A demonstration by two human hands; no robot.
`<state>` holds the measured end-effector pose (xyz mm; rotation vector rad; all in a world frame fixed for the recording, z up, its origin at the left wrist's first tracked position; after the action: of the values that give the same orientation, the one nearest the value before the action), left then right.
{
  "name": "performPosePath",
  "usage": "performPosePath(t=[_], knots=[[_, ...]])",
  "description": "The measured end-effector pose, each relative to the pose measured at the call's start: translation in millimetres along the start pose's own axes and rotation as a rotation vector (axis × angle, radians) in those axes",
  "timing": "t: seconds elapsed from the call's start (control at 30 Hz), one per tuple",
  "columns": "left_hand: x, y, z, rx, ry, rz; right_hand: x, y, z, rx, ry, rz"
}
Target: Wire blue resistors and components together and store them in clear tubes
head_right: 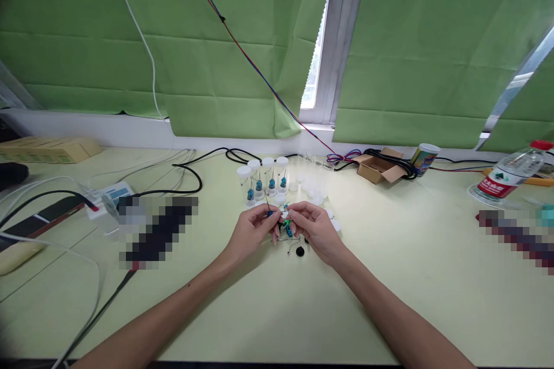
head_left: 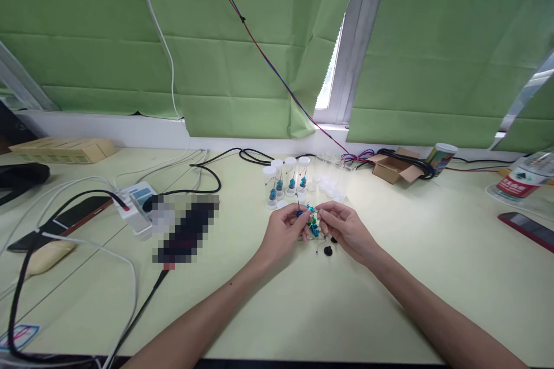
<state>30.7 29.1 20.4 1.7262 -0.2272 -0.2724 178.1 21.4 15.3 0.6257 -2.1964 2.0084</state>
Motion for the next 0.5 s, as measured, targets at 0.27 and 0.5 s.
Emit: performPosePath(t=[0.27, 0.5], knots=[[2.8, 1.4, 1.3, -0.035, -0.040, 0.075, -3.9, 3.5, -1.5, -0.023, 0.002, 0.019], [4.6, -1.8, 0.0, -0.078, -0.062, 0.220, 0.8, -1.3, 0.5, -0.020, -0.009, -0.030]])
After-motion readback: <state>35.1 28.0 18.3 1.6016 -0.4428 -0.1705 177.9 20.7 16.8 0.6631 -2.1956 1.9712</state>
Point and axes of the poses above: each hand's wrist, its own z-axis away from the middle knuckle, its own x-axis out of the palm, y = z × x, the point moved 5 cm from there along -z, towards the middle knuckle, and after that the axes turned 3 degrees about -x, right-handed, at the moved point
